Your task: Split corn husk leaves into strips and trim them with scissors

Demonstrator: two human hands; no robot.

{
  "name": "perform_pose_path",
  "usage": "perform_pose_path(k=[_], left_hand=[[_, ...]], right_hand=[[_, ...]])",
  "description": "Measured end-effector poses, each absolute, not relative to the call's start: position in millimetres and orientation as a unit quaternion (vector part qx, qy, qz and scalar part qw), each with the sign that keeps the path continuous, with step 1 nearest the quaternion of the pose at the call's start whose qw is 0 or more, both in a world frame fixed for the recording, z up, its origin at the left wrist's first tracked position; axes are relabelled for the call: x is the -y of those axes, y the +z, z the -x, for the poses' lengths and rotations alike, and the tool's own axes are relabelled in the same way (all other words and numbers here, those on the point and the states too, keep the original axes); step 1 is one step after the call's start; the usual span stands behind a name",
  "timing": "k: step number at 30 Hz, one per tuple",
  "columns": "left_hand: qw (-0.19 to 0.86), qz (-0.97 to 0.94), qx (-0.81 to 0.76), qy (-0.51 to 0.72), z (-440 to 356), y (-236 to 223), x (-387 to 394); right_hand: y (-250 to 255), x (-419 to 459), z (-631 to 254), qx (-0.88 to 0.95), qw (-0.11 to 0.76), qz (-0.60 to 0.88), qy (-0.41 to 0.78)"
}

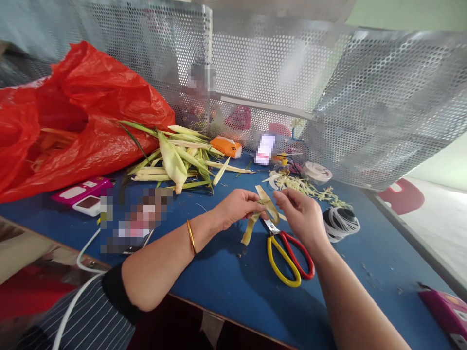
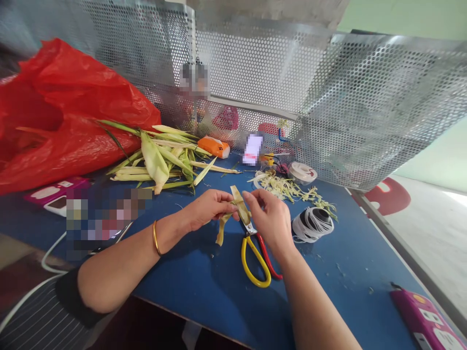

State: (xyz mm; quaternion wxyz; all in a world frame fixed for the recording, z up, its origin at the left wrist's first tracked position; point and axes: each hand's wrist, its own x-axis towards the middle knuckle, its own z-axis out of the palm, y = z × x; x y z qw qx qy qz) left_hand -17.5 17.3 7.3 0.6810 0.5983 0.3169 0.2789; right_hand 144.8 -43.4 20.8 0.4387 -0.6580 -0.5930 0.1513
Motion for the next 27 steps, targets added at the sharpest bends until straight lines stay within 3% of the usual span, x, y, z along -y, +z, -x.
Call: perform_pose_path(k=[5, 7, 17, 27], left_hand=[[0.716, -0.607, -0.279, 0.203, 18, 5, -14], [0.716, -0.612, -0.28, 0.185, 17, 6, -12], [0.708, -0.655, -0.248, 0.093, 20, 9, -9], [0.68, -0.688, -0.22, 0.129, 21, 11, -12]], right_hand=[[17, 37, -148, 0.518, 0.446, 0.577, 0.447], [15, 35, -147, 0.482, 0.467, 0.545, 0.502], [12, 25, -159, 0.313, 0.702, 0.488, 0.412], [15, 25, -153, 0.278, 0.76, 0.428, 0.403]])
